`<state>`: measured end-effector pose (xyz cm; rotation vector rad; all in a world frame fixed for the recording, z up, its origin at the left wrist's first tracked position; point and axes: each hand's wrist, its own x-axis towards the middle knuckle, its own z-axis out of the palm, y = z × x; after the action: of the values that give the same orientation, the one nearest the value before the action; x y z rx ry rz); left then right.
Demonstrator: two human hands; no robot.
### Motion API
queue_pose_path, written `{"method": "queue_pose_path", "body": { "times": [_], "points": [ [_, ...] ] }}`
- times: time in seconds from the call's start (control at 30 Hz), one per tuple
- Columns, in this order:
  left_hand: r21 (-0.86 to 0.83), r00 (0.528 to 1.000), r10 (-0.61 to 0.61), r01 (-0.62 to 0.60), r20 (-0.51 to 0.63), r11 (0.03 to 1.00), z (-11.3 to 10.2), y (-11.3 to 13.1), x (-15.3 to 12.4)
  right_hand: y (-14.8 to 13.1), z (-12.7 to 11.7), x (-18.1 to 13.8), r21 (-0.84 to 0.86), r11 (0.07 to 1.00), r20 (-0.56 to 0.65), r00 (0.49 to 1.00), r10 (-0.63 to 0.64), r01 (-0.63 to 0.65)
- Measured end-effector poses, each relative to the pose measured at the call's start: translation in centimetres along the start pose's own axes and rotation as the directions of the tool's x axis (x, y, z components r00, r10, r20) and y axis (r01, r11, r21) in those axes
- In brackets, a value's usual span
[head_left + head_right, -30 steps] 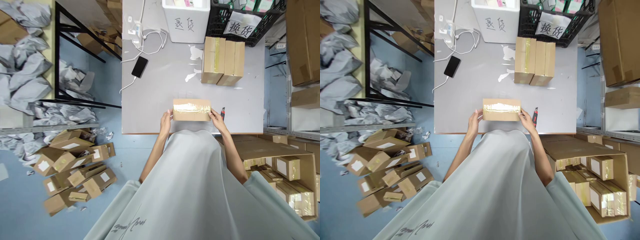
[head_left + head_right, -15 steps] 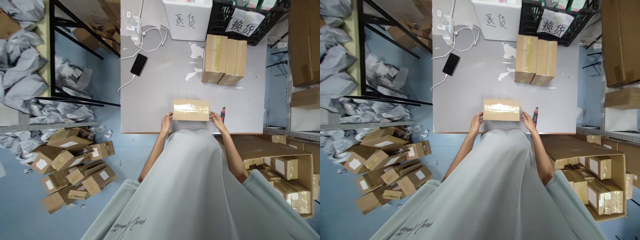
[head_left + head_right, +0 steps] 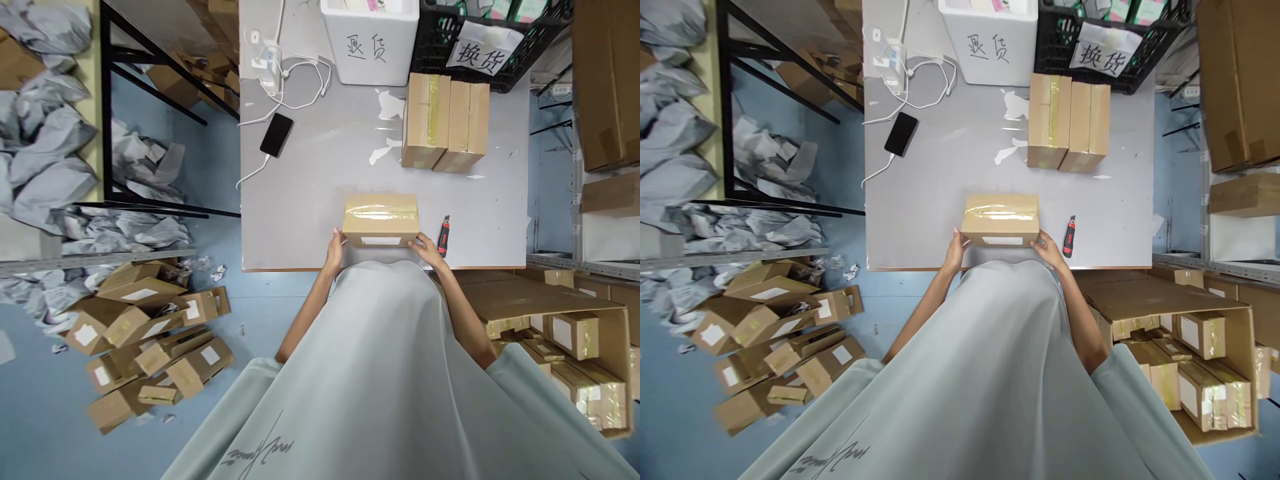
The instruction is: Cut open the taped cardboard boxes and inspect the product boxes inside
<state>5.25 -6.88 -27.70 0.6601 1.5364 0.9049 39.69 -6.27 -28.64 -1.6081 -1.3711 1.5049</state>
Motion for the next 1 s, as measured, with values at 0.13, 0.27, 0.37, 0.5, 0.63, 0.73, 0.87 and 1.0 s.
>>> {"method": "queue_pose_path", "body": {
  "times": [0.13, 0.27, 0.37, 0.5, 0.63, 0.73, 0.87, 1.0],
  "points": [
    [-0.002, 0.999, 0.052, -0.052, 0.013, 0.999, -0.6, 0.5, -1.1, -2.1, -0.3, -1.0, 0.088, 0.995, 0.005, 0.999, -0.040, 0.039],
    [-0.007, 0.998, 0.055, -0.055, 0.006, 0.998, -0.9, 0.8, -2.1, -4.3, -0.3, -1.2, 0.097, 0.995, 0.049, 0.998, -0.042, 0.038],
    [0.013, 1.000, 0.001, -0.001, 0.011, 1.000, -1.1, 0.5, -2.6, -4.8, -0.1, -1.2, 0.077, 0.997, 0.088, 0.995, -0.036, 0.030],
    [-0.002, 1.000, -0.012, 0.012, 0.025, 1.000, -1.2, -0.2, -2.8, -3.5, -0.4, -1.1, 0.077, 0.996, 0.072, 0.997, 0.027, -0.033],
    [-0.006, 0.996, -0.083, 0.082, -0.033, 0.997, -0.8, -1.2, -2.4, -1.5, -0.8, -1.0, 0.077, 0.980, -0.008, 0.983, 0.183, -0.182],
    [-0.001, 0.992, -0.112, 0.112, -0.051, 0.994, -0.2, -1.8, -2.2, -0.6, -0.6, -1.2, 0.052, 0.976, 0.007, 0.977, 0.213, -0.213],
    [0.000, 0.995, -0.096, 0.096, -0.033, 0.995, 0.2, -2.2, -2.2, -0.8, 0.0, -1.7, 0.032, 0.982, 0.041, 0.982, 0.183, -0.184],
    [0.003, 0.994, -0.081, 0.082, -0.067, 0.997, 0.0, -1.7, -2.2, -2.0, 0.3, -2.2, 0.016, 0.997, 0.071, 0.994, 0.078, -0.079]
  ]
}}
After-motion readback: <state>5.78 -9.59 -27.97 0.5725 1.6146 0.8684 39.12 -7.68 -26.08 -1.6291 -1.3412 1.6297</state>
